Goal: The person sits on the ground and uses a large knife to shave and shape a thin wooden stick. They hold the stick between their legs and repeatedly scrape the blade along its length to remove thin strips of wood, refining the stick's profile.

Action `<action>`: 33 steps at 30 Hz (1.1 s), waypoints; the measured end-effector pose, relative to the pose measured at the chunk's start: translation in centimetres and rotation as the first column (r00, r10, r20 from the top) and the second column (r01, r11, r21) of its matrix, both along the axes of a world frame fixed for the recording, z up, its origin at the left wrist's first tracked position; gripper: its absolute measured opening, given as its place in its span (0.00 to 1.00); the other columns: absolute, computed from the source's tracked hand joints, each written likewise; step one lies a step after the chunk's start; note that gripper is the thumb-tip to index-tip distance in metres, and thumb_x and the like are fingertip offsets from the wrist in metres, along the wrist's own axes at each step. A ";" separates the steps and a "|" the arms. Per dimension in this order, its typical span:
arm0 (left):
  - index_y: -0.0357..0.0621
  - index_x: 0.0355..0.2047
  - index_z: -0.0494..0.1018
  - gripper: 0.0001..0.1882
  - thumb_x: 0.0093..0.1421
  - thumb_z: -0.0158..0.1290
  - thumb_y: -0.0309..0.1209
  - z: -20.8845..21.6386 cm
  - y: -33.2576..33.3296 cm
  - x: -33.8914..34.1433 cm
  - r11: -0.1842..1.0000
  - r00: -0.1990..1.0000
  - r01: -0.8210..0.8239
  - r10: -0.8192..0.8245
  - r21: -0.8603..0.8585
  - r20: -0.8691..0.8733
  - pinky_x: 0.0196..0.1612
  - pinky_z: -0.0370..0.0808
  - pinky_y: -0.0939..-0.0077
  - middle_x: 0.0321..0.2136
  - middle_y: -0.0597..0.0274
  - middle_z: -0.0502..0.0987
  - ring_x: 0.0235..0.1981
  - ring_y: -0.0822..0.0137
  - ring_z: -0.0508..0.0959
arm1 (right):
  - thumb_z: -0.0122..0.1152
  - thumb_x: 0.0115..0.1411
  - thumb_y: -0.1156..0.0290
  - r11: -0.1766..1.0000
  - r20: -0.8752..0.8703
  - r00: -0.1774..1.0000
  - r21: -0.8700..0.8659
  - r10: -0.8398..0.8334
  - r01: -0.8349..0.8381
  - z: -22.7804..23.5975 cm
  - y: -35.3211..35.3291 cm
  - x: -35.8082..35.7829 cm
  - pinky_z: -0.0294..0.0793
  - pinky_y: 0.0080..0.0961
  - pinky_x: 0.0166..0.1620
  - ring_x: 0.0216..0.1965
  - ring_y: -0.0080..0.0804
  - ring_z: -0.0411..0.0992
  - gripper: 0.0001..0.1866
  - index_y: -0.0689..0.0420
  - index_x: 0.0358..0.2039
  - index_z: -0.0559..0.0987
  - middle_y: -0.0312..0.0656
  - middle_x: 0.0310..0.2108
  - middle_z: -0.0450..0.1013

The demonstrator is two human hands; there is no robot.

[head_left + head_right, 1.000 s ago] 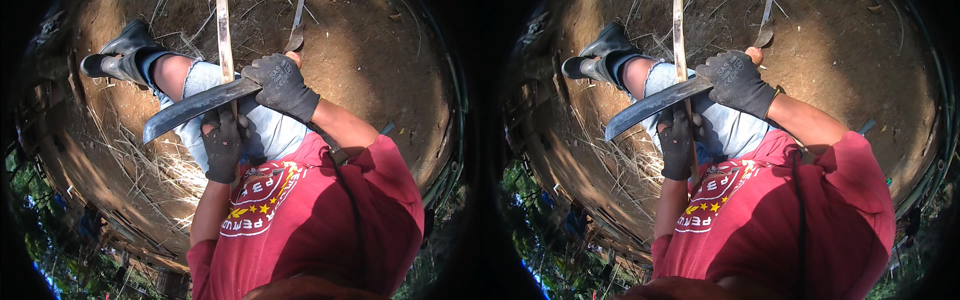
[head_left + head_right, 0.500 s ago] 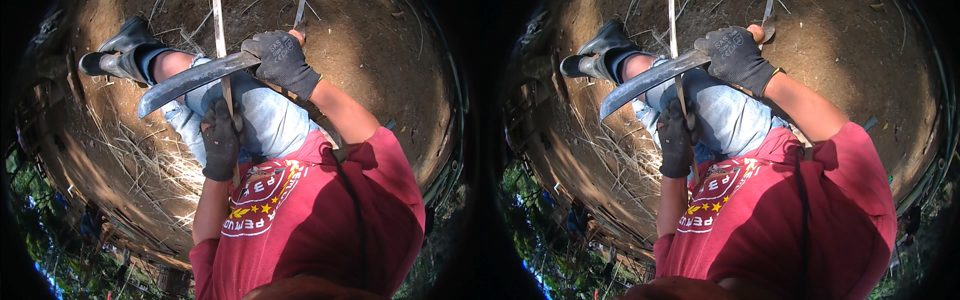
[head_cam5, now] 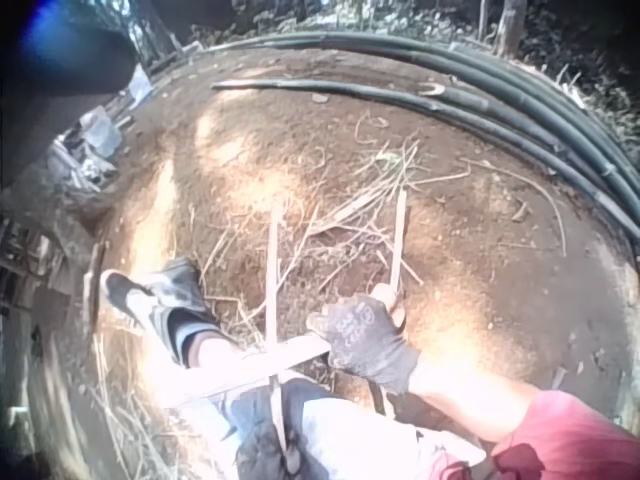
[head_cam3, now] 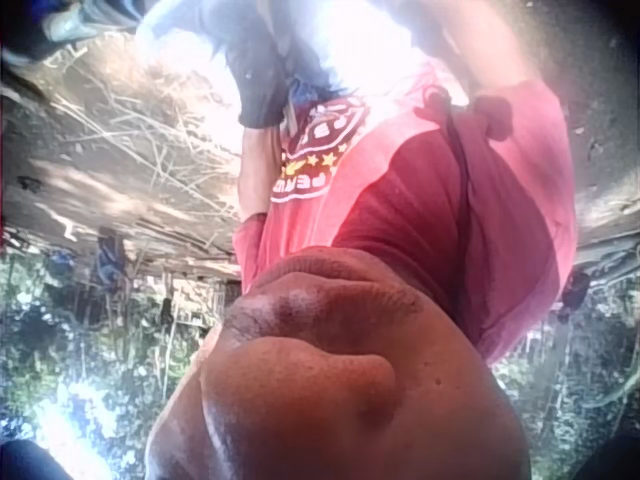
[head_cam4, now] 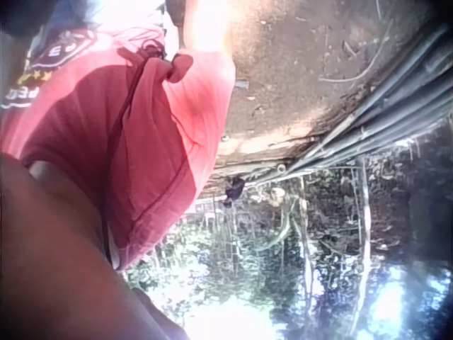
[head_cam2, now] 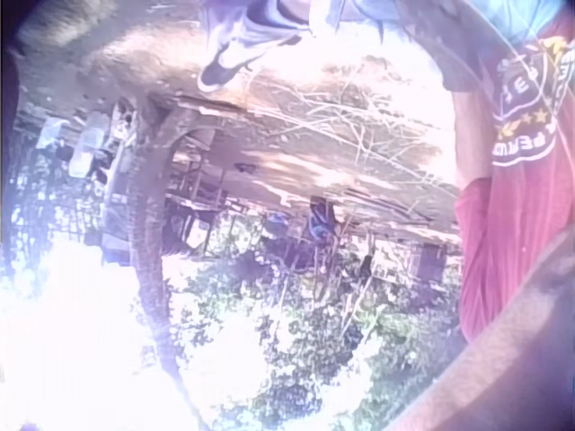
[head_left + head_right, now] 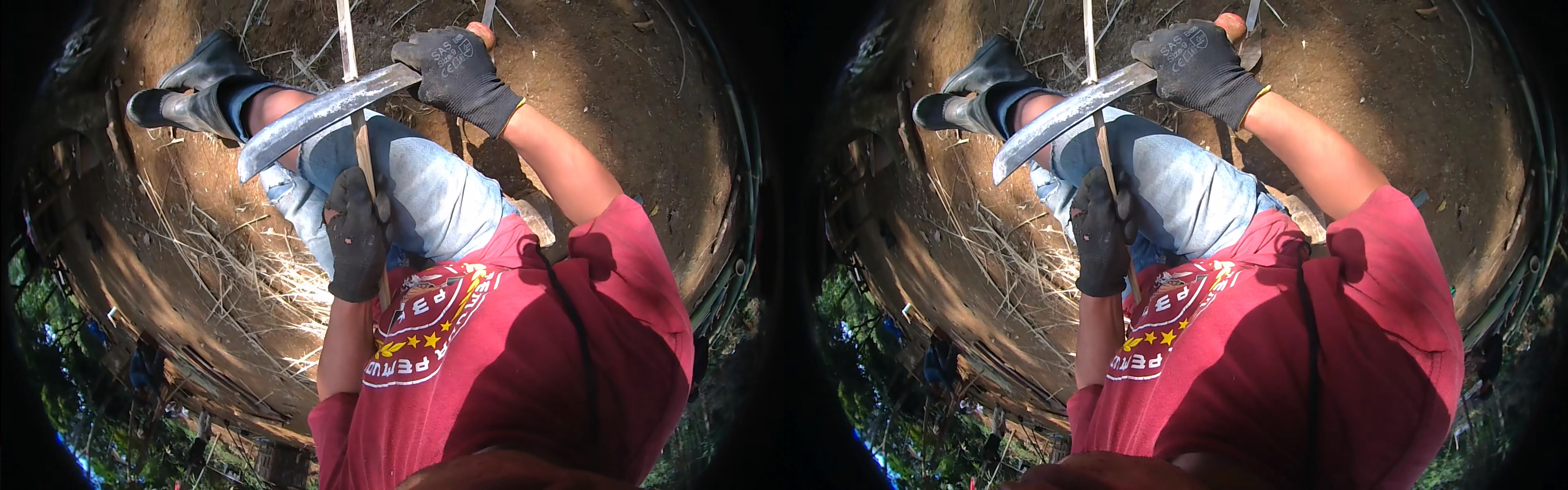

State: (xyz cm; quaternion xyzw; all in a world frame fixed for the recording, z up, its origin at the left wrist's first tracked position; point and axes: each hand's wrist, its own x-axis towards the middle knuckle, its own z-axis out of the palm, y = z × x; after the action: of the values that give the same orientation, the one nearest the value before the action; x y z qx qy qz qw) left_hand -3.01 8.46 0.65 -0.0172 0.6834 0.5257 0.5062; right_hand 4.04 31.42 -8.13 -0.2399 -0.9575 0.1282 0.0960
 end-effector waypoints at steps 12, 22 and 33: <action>0.45 0.33 0.67 0.15 0.72 0.42 0.42 1.2 -2.5 2.5 0.997 1.000 -0.025 0.025 -0.075 -0.001 0.17 0.60 0.82 0.17 0.71 0.66 0.14 0.79 0.63 | 0.58 0.52 0.63 0.898 0.036 0.929 0.272 -0.367 0.344 -6.0 13.5 0.4 0.78 0.43 0.34 0.32 0.46 0.79 0.09 0.54 0.29 0.81 0.50 0.31 0.79; 0.43 0.33 0.67 0.16 0.73 0.42 0.42 -0.4 -3.9 3.9 0.992 0.979 0.118 -0.124 -0.046 -0.162 0.16 0.60 0.82 0.15 0.69 0.67 0.13 0.80 0.64 | 0.60 0.52 0.61 0.848 0.081 0.899 -0.306 -0.430 0.433 -0.6 10.7 3.6 0.77 0.42 0.43 0.37 0.42 0.79 0.13 0.45 0.38 0.81 0.41 0.32 0.79; 0.41 0.31 0.67 0.17 0.72 0.41 0.39 -2.0 -5.6 4.0 0.960 0.851 0.238 -0.280 -0.149 -0.445 0.18 0.62 0.74 0.14 0.65 0.66 0.13 0.74 0.65 | 0.64 0.44 0.65 0.987 -0.133 0.981 -0.102 -0.138 0.125 -1.3 2.3 1.9 0.73 0.39 0.36 0.32 0.43 0.76 0.13 0.48 0.33 0.80 0.40 0.25 0.74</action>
State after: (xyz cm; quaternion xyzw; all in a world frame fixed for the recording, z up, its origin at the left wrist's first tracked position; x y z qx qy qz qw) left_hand 0.95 2.90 -1.32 0.1780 0.8025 0.4111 0.3942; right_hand 5.98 33.69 -9.42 -0.2972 -0.9235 0.1826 0.1599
